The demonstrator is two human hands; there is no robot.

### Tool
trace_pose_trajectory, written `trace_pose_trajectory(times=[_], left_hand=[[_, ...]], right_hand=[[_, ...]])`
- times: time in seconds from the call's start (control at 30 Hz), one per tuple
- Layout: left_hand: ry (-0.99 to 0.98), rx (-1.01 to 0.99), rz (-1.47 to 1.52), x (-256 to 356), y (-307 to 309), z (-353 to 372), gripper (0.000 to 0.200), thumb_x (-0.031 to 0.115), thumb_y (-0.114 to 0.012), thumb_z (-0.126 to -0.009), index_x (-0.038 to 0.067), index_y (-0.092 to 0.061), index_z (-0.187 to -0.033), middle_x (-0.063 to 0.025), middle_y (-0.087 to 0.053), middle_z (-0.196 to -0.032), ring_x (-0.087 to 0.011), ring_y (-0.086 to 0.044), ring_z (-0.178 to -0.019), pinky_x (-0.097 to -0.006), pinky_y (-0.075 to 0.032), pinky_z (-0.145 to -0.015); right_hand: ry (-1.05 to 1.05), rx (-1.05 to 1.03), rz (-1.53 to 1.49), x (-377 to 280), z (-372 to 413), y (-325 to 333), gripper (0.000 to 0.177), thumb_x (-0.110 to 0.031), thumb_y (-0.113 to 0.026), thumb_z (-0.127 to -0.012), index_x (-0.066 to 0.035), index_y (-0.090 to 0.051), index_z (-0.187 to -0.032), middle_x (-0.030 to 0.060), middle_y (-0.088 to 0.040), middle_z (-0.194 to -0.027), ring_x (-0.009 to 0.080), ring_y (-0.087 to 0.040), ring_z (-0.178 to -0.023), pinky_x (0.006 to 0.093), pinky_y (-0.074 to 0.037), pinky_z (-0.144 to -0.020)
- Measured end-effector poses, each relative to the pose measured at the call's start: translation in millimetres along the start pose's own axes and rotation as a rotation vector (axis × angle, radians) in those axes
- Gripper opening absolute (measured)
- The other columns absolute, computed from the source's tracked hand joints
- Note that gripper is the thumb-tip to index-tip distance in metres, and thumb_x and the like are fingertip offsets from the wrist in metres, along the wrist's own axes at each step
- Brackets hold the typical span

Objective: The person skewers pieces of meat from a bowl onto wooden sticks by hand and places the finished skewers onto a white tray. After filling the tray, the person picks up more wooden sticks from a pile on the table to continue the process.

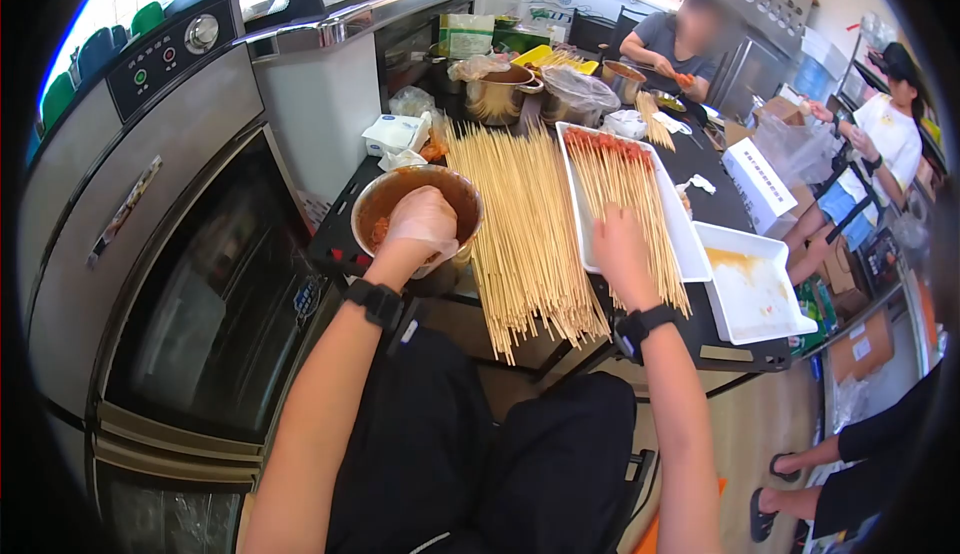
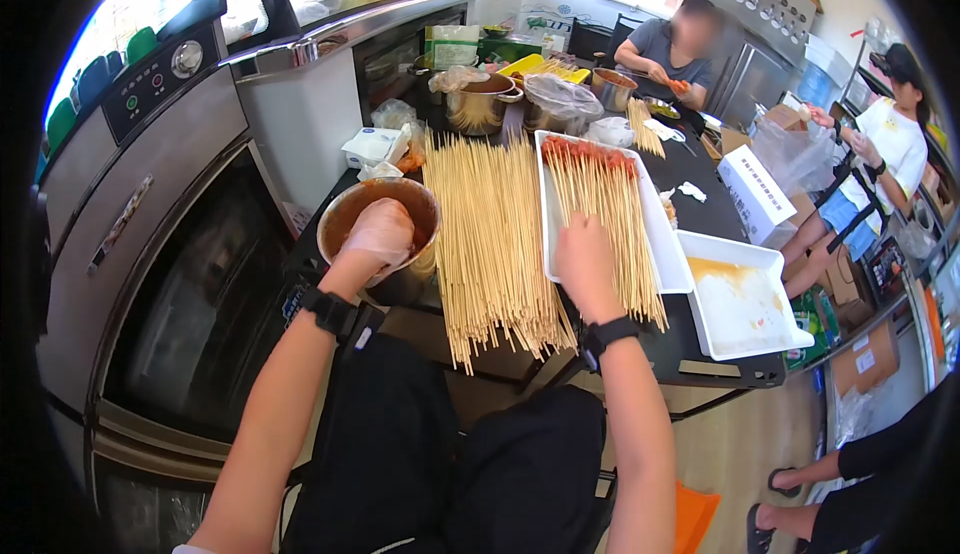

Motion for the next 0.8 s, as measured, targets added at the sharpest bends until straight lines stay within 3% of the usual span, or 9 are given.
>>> trace_pose_trajectory(times=[0.07,0.1,0.17,0.2,0.37,0.57,0.6,0.7,0.8], left_hand=[[0.313,0.392,0.093,2,17,7,0.02,0.017,-0.052,-0.072,0.002,-0.065,-0.071,-0.0153,-0.063,-0.076,-0.0319,-0.06,-0.074,-0.0401,-0.048,-0.065],[0.325,0.381,0.101,12,26,11,0.02,0.017,-0.052,-0.072,0.002,-0.065,-0.071,-0.0153,-0.063,-0.076,-0.0319,-0.06,-0.074,-0.0401,-0.048,-0.065],[0.567,-0.119,0.042,12,35,16,0.025,0.023,-0.054,-0.071,0.003,-0.067,-0.079,-0.0159,-0.064,-0.084,-0.0301,-0.061,-0.081,-0.0377,-0.048,-0.067],[0.399,-0.288,0.121,-5,7,4,0.026,0.023,-0.056,-0.07,0.003,-0.067,-0.081,-0.0161,-0.064,-0.086,-0.0304,-0.061,-0.085,-0.0369,-0.049,-0.07],[0.265,-0.458,-0.016,-8,25,19,0.043,0.025,-0.068,-0.061,0.002,-0.065,-0.096,-0.0141,-0.063,-0.101,-0.029,-0.06,-0.096,-0.0384,-0.049,-0.08],[0.251,-0.216,0.067,-28,28,23,0.022,0.009,-0.064,-0.056,0.0,-0.065,-0.076,-0.0217,-0.061,-0.081,-0.0348,-0.059,-0.083,-0.0367,-0.048,-0.073],[0.22,-0.234,0.071,-32,23,20,0.02,0.008,-0.063,-0.058,0.0,-0.064,-0.076,-0.0218,-0.06,-0.078,-0.0355,-0.059,-0.08,-0.0379,-0.048,-0.071],[0.087,0.262,0.269,-34,39,30,0.011,0.003,-0.055,-0.071,0.001,-0.064,-0.077,-0.0194,-0.061,-0.079,-0.0348,-0.058,-0.076,-0.0378,-0.047,-0.067],[0.161,0.369,0.383,-36,42,37,0.012,0.009,-0.053,-0.081,0.001,-0.063,-0.082,-0.0158,-0.062,-0.076,-0.028,-0.06,-0.07,-0.0348,-0.048,-0.065]], right_hand=[[0.142,-0.02,-0.066,-23,10,6,0.013,-0.009,-0.051,-0.078,0.001,-0.053,-0.086,0.0192,-0.055,-0.086,0.0346,-0.056,-0.076,0.0437,-0.048,-0.067],[0.26,-0.057,-0.095,-39,17,4,0.013,-0.009,-0.052,-0.077,0.001,-0.053,-0.086,0.0187,-0.055,-0.086,0.0339,-0.056,-0.077,0.043,-0.049,-0.067],[0.385,-0.096,-0.138,-66,31,-6,0.014,-0.009,-0.053,-0.076,0.001,-0.054,-0.086,0.0183,-0.054,-0.085,0.0332,-0.055,-0.078,0.0424,-0.049,-0.067],[0.346,-0.166,-0.053,-73,39,-19,0.013,-0.008,-0.055,-0.075,0.001,-0.054,-0.085,0.0181,-0.054,-0.085,0.0323,-0.055,-0.081,0.0412,-0.049,-0.067],[0.008,-0.207,-0.019,-84,33,-34,0.01,-0.007,-0.054,-0.076,0.003,-0.057,-0.078,0.0226,-0.054,-0.085,0.0369,-0.059,-0.078,0.0433,-0.049,-0.066],[-0.134,-0.24,-0.08,-76,27,-33,0.011,0.0,-0.056,-0.073,0.006,-0.056,-0.083,0.0231,-0.057,-0.086,0.0363,-0.062,-0.072,0.0394,-0.052,-0.061],[-0.141,-0.251,-0.074,-73,28,-29,0.011,0.0,-0.056,-0.073,0.006,-0.056,-0.083,0.0231,-0.057,-0.086,0.0363,-0.062,-0.072,0.0394,-0.052,-0.061],[-0.113,-0.242,-0.145,-75,32,-9,0.014,-0.002,-0.054,-0.076,0.007,-0.055,-0.086,0.0246,-0.059,-0.077,0.0372,-0.062,-0.072,0.0399,-0.052,-0.062],[-0.219,-0.218,-0.175,-75,37,15,0.018,-0.004,-0.052,-0.077,0.007,-0.052,-0.092,0.0241,-0.06,-0.074,0.0363,-0.061,-0.073,0.0413,-0.05,-0.063]])
Point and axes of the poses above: each hand's wrist, its own z-axis away from the middle knuckle, its own y-axis out of the back of the hand, x = y × z, the point moved 5 cm from there along -z, towards the middle knuckle
